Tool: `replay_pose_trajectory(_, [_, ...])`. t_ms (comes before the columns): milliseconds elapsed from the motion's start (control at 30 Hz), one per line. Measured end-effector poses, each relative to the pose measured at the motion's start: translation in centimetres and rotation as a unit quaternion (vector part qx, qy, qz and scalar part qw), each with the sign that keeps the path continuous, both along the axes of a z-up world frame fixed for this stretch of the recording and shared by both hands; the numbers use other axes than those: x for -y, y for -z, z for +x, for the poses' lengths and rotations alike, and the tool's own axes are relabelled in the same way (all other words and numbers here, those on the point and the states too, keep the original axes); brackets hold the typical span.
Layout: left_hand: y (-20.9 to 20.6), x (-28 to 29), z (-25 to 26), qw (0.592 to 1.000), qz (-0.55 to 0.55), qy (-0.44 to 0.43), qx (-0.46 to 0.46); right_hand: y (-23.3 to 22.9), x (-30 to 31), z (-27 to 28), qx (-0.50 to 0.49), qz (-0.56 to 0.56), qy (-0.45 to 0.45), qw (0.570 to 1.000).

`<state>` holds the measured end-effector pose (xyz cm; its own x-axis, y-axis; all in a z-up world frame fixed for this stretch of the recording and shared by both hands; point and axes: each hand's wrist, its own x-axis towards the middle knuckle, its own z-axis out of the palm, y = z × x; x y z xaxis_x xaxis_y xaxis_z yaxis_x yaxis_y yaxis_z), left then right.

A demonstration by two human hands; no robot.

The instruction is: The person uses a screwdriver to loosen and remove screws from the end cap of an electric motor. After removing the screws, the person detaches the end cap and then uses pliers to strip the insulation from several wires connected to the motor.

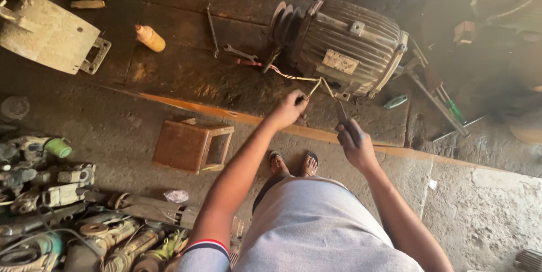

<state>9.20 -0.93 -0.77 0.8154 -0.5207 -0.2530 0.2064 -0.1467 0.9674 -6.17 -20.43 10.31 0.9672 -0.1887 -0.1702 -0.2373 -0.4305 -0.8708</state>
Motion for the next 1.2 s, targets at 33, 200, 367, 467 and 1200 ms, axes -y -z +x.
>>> replay_pose_trajectory(33, [-0.3,0.3,0.1,0.992,0.078,0.003,0.095,0.0,-0.2,0.2,-0.007,-0.004,-0.001,1.000])
replay_pose_trajectory(200, [-2.8,0.1,-0.7,0.951,0.085,-0.017,0.298,-0.1,-1.4,0.2,-0.021,-0.012,-0.005,1.000])
replay_pose_trajectory(367, [-4.7,1.2,0.6,0.886,0.283,-0.021,0.366,-0.3,-2.4,0.6,-0.004,-0.025,-0.002,1.000])
replay_pose_trajectory(467, [-4.4,1.9,-0.1,0.830,0.280,-0.085,0.475,0.1,-2.8,1.2,0.063,-0.125,-0.025,0.990])
replay_pose_trajectory(1200, [-4.3,-6.6,-5.5,0.846,0.307,-0.009,0.436,7.1,-3.6,7.6,0.016,-0.423,-0.159,0.892])
